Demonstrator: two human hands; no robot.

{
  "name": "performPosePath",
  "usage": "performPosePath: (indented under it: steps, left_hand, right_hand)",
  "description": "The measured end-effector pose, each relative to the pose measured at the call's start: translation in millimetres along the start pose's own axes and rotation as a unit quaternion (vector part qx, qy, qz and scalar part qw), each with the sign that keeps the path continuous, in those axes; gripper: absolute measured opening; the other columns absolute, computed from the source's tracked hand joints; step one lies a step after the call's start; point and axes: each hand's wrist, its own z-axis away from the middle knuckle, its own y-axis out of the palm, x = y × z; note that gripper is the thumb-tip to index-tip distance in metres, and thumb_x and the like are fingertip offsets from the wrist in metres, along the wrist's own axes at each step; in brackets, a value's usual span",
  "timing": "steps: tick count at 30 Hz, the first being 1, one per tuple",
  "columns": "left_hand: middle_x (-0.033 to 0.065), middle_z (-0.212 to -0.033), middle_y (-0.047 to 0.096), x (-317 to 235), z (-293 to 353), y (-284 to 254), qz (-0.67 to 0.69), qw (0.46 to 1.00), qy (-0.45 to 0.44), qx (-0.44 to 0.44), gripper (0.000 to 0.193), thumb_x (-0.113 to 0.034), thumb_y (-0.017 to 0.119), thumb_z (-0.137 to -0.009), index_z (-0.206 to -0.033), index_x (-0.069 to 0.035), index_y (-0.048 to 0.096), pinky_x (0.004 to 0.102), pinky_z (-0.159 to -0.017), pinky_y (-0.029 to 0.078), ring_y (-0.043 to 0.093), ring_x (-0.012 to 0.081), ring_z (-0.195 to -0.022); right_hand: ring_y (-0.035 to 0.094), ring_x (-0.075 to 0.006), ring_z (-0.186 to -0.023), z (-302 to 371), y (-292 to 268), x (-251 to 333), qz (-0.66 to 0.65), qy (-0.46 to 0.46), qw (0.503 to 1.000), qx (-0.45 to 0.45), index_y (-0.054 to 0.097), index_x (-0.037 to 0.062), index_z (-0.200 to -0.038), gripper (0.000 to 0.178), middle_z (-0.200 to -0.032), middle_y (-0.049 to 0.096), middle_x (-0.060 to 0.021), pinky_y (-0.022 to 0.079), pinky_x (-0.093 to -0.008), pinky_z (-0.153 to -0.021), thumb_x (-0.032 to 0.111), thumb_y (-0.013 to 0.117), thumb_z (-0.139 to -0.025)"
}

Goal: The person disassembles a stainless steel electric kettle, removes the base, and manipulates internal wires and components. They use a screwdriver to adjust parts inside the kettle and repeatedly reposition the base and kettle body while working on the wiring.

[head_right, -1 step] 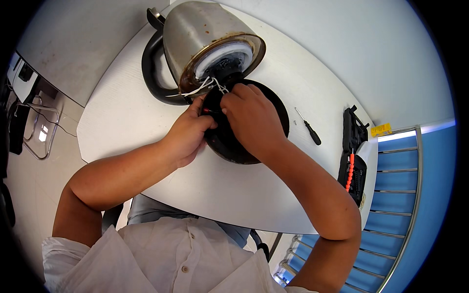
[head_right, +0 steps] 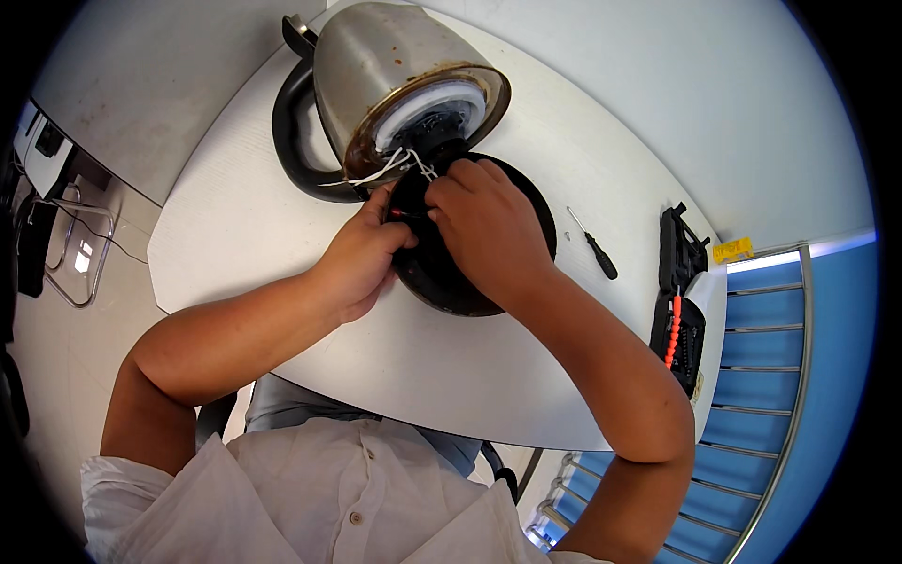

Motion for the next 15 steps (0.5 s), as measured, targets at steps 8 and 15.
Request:
performPosePath:
  steps: [8, 15]
  left_hand:
    - [0.0036, -0.109, 0.05, -4.3, 1.8, -1.4, -0.025, 0.999, -0.033, -0.005, 0.062, 0.003, 0.045, -0.078, -0.137, -0.014, 0.033, 0.0261, -0.083, 0.041, 0.049, 0.012, -0.097]
    - [0.0027, -0.106, 0.051, -5.2, 3.3, -1.1, -0.017, 0.999, -0.031, -0.006, 0.064, 0.002, 0.045, -0.079, -0.139, -0.014, 0.031, 0.0253, -0.08, 0.043, 0.05, 0.0106, -0.093]
  right_hand:
    - [0.054, -0.0227, -0.085, -2.5, 1.1, -4.9, 0.077, -0.092, 0.992, -0.046, 0.062, 0.0091, -0.076, 0.006, -0.085, 0.052, -0.0028, 0.046, -0.0345, -0.073, 0.007, 0.066, -0.071]
    - [0.054, -0.0286, -0.083, -7.5, -1.8, 0.6, -0.04, 0.019, 0.998, 0.039, 0.058, 0.0027, -0.078, 0.003, -0.085, 0.053, -0.0085, 0.045, -0.0389, -0.071, 0.005, 0.059, -0.076]
